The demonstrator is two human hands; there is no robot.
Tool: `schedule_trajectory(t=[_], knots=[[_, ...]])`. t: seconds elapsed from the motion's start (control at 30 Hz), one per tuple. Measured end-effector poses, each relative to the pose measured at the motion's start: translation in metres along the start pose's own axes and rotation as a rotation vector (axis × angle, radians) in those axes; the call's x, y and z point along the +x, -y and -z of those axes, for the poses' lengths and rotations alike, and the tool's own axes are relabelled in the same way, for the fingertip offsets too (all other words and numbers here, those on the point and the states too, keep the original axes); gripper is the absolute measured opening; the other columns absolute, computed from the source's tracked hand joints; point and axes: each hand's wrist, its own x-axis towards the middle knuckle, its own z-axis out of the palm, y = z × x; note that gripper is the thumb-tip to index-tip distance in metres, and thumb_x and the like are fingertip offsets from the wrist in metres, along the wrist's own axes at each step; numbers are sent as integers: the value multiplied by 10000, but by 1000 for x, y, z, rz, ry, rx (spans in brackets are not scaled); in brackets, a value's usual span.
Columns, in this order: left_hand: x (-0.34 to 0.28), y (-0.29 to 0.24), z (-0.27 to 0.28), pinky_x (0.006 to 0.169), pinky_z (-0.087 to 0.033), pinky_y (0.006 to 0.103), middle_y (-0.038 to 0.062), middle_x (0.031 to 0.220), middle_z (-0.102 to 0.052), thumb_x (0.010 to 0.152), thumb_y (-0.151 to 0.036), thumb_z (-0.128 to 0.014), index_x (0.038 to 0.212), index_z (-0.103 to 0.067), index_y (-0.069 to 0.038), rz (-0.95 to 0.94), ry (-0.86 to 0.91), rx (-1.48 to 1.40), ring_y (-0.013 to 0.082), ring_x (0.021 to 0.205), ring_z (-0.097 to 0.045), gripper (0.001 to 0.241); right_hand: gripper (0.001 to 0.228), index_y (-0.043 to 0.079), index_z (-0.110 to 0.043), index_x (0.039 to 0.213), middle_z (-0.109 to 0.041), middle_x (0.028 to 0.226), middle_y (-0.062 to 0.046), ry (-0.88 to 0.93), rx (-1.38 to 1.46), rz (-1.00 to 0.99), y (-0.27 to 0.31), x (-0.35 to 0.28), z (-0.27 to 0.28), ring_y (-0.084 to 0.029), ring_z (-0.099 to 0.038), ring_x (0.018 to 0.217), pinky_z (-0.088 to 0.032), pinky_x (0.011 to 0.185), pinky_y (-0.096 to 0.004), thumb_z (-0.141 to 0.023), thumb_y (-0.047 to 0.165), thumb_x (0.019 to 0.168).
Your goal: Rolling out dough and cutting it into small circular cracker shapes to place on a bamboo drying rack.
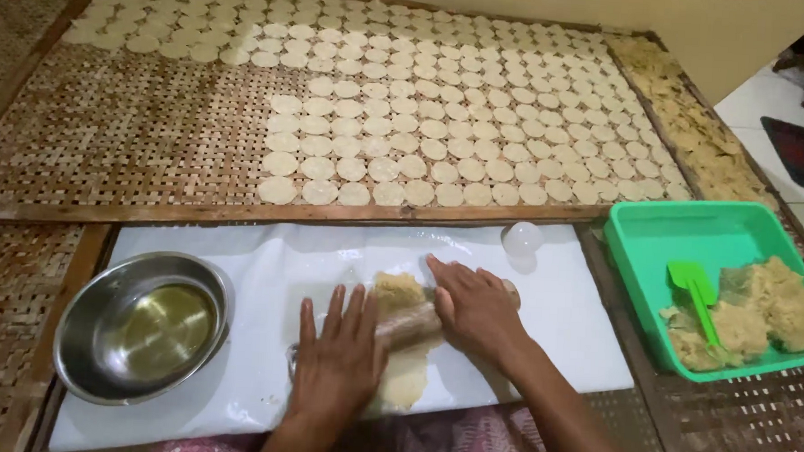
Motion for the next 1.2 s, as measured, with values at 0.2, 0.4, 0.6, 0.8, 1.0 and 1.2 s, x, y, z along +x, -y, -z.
schedule_trajectory(t=[0.2, 0.4, 0.6, 0.8, 1.0, 1.2], knots=[[42, 24, -1, 1155, -112, 759, 146, 1599, -328, 955, -433, -496, 1492, -438, -76, 59, -70, 96, 309, 1528, -181, 647, 602, 205, -391, 1563, -464, 1573, -142, -106, 110, 136, -6, 47, -12, -324, -443, 1420, -354, 1165, -466, -448, 462, 1021], [34, 14, 10, 1072, -79, 830, 219, 1619, -271, 930, -451, -476, 1481, -430, -54, 31, -81, 122, 418, 1526, -121, 681, 564, 347, -353, 1574, -270, 1667, -90, -29, -100, 143, -4, 46, -14, -313, -216, 1533, -160, 1195, -586, -422, 515, 1040], [23, -10, 24, 1094, -106, 833, 194, 1613, -315, 891, -512, -499, 1493, -421, -48, 158, 216, 30, 441, 1523, -141, 764, 586, 401, -283, 1592, -235, 1679, -37, 84, -105, 72, -8, 24, -13, -292, -157, 1550, -74, 1218, -574, -369, 473, 1016], [9, -19, 21, 1077, -154, 768, 204, 1537, -439, 904, -460, -530, 1457, -462, -32, 167, 180, -7, 453, 1493, -262, 702, 594, 384, -292, 1591, -244, 1671, -49, 93, -120, 63, -10, 10, -13, -291, -174, 1539, -55, 1208, -594, -375, 387, 1002], [-6, -28, 19, 1080, -184, 764, 241, 1491, -484, 872, -416, -583, 1417, -501, 2, 127, 34, -53, 476, 1448, -339, 692, 595, 349, -349, 1572, -309, 1646, -51, 60, -139, 27, -5, -5, -11, -276, -263, 1513, -93, 1199, -623, -358, 319, 977], [-19, -33, 5, 1092, -202, 767, 246, 1430, -491, 856, -416, -612, 1382, -498, 27, 74, -81, -39, 465, 1393, -375, 697, 566, 307, -389, 1550, -358, 1621, -22, 94, -112, -52, 0, -20, -8, -234, -336, 1481, -95, 1214, -632, -335, 300, 987]])
